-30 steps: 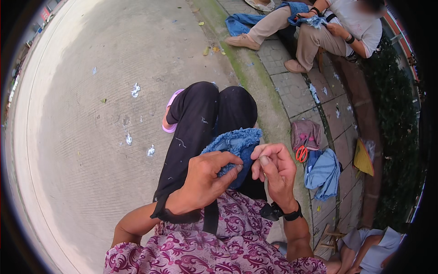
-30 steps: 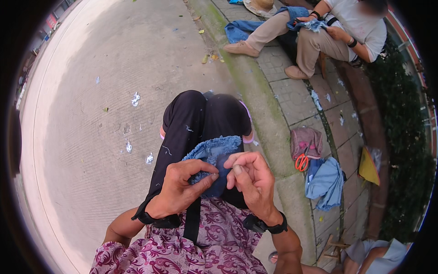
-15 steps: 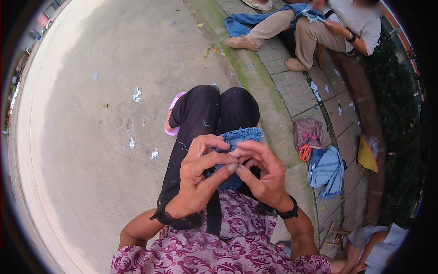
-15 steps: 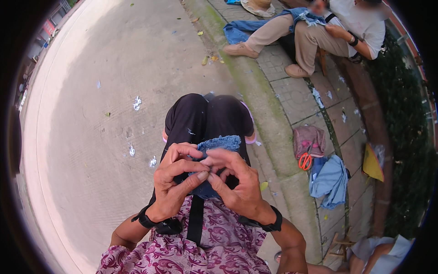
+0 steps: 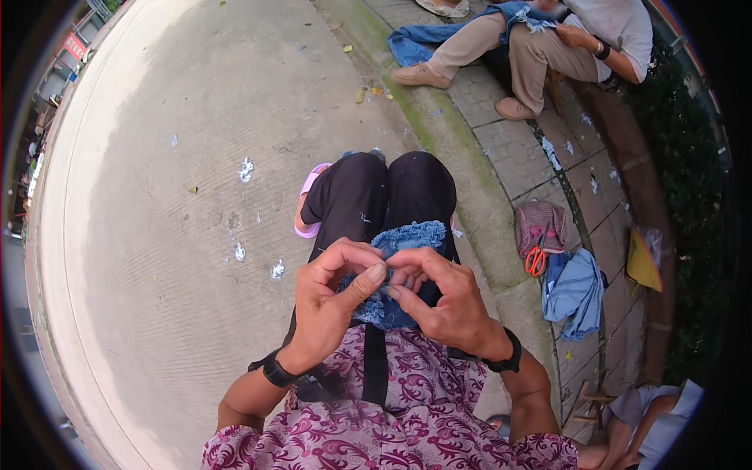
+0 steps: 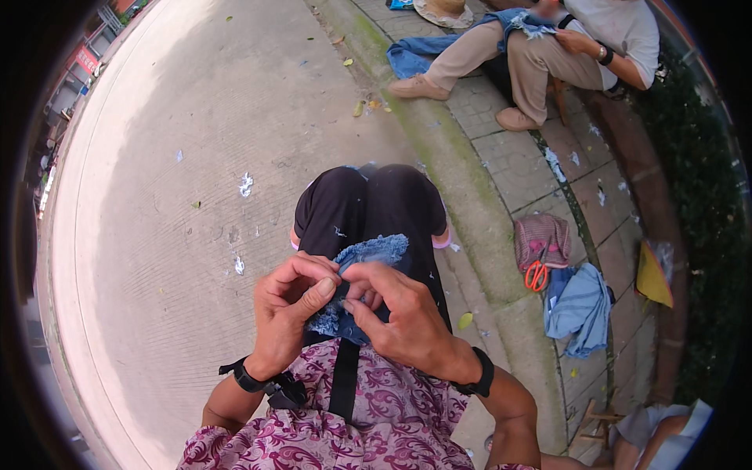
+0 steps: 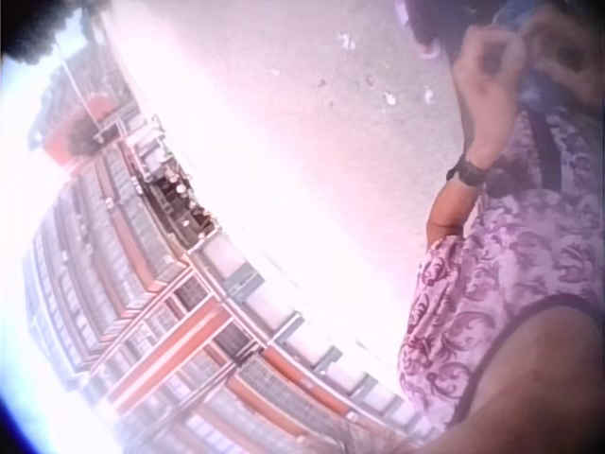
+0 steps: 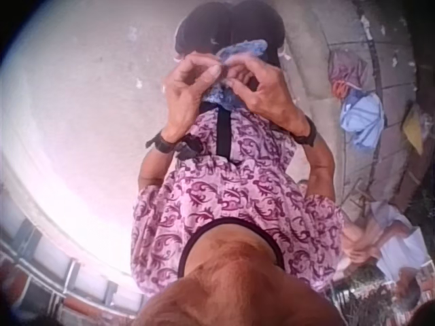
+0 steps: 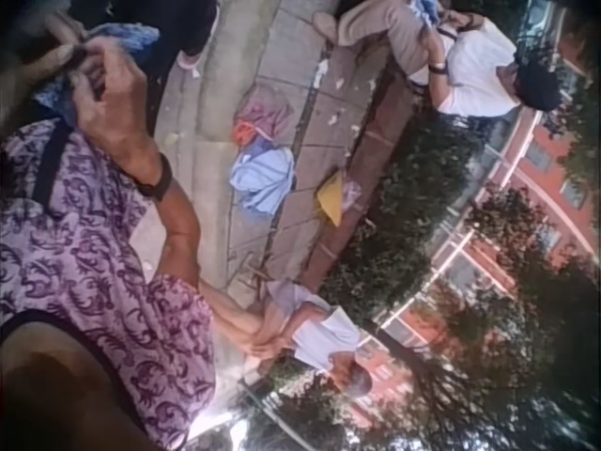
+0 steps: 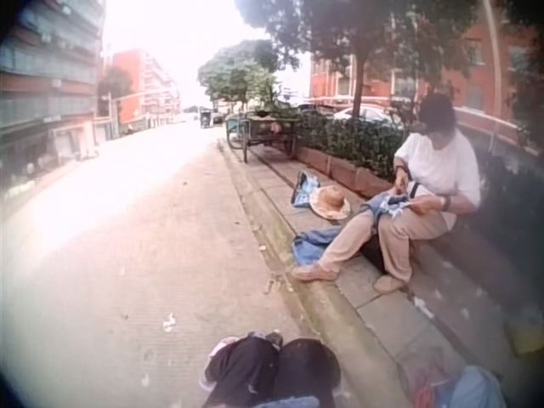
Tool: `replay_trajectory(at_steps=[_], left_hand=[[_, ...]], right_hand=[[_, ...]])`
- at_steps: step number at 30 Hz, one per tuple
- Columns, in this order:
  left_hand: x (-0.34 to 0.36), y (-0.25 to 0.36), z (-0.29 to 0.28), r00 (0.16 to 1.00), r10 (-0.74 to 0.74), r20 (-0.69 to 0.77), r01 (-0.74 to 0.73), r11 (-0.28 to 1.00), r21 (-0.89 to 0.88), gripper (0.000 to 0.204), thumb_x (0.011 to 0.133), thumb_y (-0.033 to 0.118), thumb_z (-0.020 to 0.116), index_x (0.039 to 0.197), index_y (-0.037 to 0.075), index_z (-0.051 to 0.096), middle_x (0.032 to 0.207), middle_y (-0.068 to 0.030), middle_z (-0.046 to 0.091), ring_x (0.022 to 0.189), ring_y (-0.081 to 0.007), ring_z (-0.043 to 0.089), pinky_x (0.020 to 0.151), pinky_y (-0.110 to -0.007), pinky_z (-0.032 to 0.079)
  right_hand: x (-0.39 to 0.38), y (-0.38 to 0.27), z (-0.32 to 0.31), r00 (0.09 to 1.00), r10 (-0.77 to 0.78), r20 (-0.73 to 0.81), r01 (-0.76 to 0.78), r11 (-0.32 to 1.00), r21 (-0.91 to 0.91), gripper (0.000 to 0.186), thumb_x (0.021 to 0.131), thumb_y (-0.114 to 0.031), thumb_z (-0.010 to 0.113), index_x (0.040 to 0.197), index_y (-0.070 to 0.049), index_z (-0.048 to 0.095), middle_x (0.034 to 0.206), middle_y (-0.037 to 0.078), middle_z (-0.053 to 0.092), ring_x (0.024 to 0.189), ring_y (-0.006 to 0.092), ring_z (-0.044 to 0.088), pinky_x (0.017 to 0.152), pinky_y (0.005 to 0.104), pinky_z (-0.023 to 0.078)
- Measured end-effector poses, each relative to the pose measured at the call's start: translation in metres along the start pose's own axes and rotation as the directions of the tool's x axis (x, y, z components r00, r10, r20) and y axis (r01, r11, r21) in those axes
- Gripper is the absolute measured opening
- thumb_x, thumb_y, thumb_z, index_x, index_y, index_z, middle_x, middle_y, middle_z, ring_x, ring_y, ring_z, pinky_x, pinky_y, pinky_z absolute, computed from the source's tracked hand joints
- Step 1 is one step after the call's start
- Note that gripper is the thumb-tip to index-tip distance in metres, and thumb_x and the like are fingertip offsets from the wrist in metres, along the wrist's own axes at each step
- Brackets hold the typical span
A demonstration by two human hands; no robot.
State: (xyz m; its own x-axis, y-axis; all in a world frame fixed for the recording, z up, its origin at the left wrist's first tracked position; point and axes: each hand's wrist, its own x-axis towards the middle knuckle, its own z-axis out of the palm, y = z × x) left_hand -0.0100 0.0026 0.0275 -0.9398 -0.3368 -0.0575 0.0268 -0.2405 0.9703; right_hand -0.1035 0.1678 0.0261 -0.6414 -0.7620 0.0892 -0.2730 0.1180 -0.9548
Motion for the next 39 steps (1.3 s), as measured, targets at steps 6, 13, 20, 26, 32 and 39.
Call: replay_trajectory(at_steps=[6,13,20,26,32,39], left_hand=[[-0.011,0.004,0.005,0.988,0.078,0.133,-0.135,0.853,0.504,0.02,0.087,0.013,0.079,0.099,-0.002,0.071,0.1,-0.0133,0.069,0.088,-0.0235,0.066,0.08,-0.033,0.05],[-0.008,-0.007,0.014,0.983,0.058,0.175,-0.131,0.887,0.444,0.016,0.087,0.002,0.075,0.101,-0.005,0.071,0.093,-0.0127,0.071,0.089,-0.0213,0.065,0.079,-0.032,0.05],[-0.006,-0.009,0.022,0.947,0.213,0.242,-0.314,0.779,0.544,0.02,0.079,-0.002,0.076,0.098,-0.003,0.071,0.091,-0.0155,0.069,0.087,-0.0295,0.067,0.078,-0.036,0.051],[-0.005,-0.005,0.029,0.942,0.193,0.273,-0.324,0.732,0.6,0.024,0.078,-0.001,0.077,0.1,-0.001,0.07,0.09,-0.0148,0.069,0.086,-0.0299,0.067,0.076,-0.036,0.051],[-0.001,-0.011,0.042,0.919,0.189,0.346,-0.381,0.647,0.661,0.027,0.076,0.005,0.08,0.1,0.003,0.068,0.083,-0.0108,0.065,0.08,-0.0298,0.064,0.068,-0.038,0.047],[0.007,-0.024,0.036,0.816,0.259,0.517,-0.577,0.398,0.713,0.024,0.071,0.004,0.072,0.093,0.007,0.065,0.075,-0.0059,0.058,0.074,-0.027,0.058,0.064,-0.04,0.04]], right_hand=[[-0.012,0.008,-0.007,0.988,-0.093,-0.124,0.094,0.996,0.005,0.033,0.089,0.0,0.071,0.12,0.0,0.061,0.093,0.009,0.069,0.081,0.016,0.067,0.073,0.0307,0.055],[-0.028,0.009,-0.016,0.979,-0.043,-0.198,0.052,0.998,0.043,0.034,0.09,-0.001,0.071,0.122,0.0,0.061,0.097,0.009,0.071,0.082,0.0143,0.067,0.072,0.0289,0.055],[-0.03,0.008,-0.023,0.948,0.249,-0.197,-0.097,0.817,0.569,0.04,0.086,0.002,0.073,0.123,-0.003,0.058,0.097,0.005,0.069,0.081,0.0088,0.062,0.067,0.0231,0.046],[-0.034,0.019,-0.031,0.917,0.398,-0.036,-0.167,0.463,0.87,0.039,0.085,0.004,0.072,0.119,-0.006,0.058,0.093,0.005,0.068,0.082,0.0092,0.06,0.07,0.0234,0.043],[-0.041,0.018,-0.035,0.919,0.384,-0.084,-0.153,0.546,0.824,0.034,0.083,0.006,0.071,0.108,-0.009,0.055,0.092,0.01,0.067,0.08,0.0133,0.06,0.065,0.023,0.041],[-0.053,0.035,-0.046,0.912,0.383,0.145,-0.277,0.316,0.907,0.032,0.083,0.007,0.072,0.09,-0.012,0.048,0.092,0.014,0.067,0.079,0.0134,0.06,0.064,0.0245,0.042]])
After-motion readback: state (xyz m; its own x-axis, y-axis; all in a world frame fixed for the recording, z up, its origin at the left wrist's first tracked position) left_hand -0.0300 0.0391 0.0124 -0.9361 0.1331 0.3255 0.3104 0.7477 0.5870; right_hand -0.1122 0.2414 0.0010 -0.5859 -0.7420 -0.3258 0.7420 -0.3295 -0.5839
